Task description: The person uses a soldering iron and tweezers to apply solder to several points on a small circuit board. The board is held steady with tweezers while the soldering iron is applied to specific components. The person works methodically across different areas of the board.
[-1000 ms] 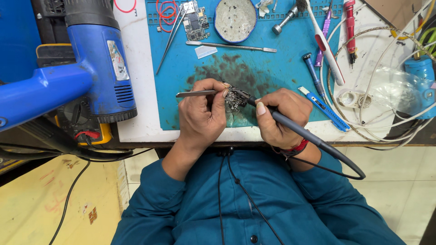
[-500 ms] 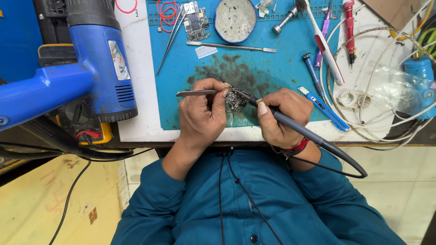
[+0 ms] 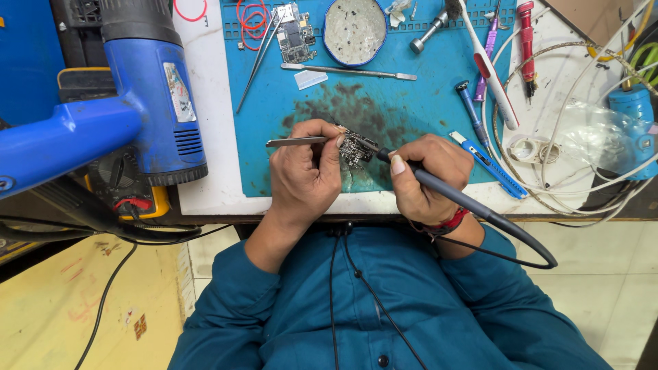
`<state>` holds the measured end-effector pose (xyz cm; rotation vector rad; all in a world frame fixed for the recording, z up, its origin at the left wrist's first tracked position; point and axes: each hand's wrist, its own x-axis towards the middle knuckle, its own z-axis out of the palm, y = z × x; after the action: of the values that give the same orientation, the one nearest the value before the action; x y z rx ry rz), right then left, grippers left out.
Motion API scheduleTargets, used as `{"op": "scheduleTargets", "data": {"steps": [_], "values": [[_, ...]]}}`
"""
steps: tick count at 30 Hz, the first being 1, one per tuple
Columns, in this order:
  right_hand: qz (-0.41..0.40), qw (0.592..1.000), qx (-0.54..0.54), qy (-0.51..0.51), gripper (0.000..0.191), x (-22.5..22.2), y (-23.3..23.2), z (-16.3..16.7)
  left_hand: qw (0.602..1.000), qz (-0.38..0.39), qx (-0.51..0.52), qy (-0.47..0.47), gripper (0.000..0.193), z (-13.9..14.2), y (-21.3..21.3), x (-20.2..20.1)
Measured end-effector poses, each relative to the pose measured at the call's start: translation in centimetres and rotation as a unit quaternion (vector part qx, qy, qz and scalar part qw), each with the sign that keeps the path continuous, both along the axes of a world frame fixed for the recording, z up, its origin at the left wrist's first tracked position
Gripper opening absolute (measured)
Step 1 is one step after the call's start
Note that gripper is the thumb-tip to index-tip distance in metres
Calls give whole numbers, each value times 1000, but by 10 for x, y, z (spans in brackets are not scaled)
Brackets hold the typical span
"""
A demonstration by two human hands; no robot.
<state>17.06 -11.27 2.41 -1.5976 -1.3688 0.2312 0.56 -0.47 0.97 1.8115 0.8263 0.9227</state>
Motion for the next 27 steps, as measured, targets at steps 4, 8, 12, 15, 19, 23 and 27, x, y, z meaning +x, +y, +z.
{"op": "scheduleTargets", "data": {"steps": [4, 8, 12, 15, 19, 23, 27], "values": [[5, 1000, 2, 6, 11, 0, 0, 0, 1000, 1, -4, 5, 12, 0, 0, 0], [4, 1000, 6, 6, 10, 0, 0, 0, 1000, 1, 0, 6, 12, 0, 0, -1], [-4, 1000, 0, 8, 9, 0, -1, 1, 1000, 3, -6, 7, 11, 0, 0, 0], [9, 1000, 12, 6, 11, 1, 0, 0, 1000, 4, 0, 14, 11, -1, -1, 0], [0, 1000, 5, 1, 10, 1, -1, 0, 1000, 0, -7, 6, 11, 0, 0, 0], [6, 1000, 9, 0, 11, 1, -1, 1, 1000, 4, -6, 10, 11, 0, -1, -1], [6, 1000, 15, 5, 11, 1, -1, 0, 1000, 4, -3, 5, 11, 1, -1, -1]]}}
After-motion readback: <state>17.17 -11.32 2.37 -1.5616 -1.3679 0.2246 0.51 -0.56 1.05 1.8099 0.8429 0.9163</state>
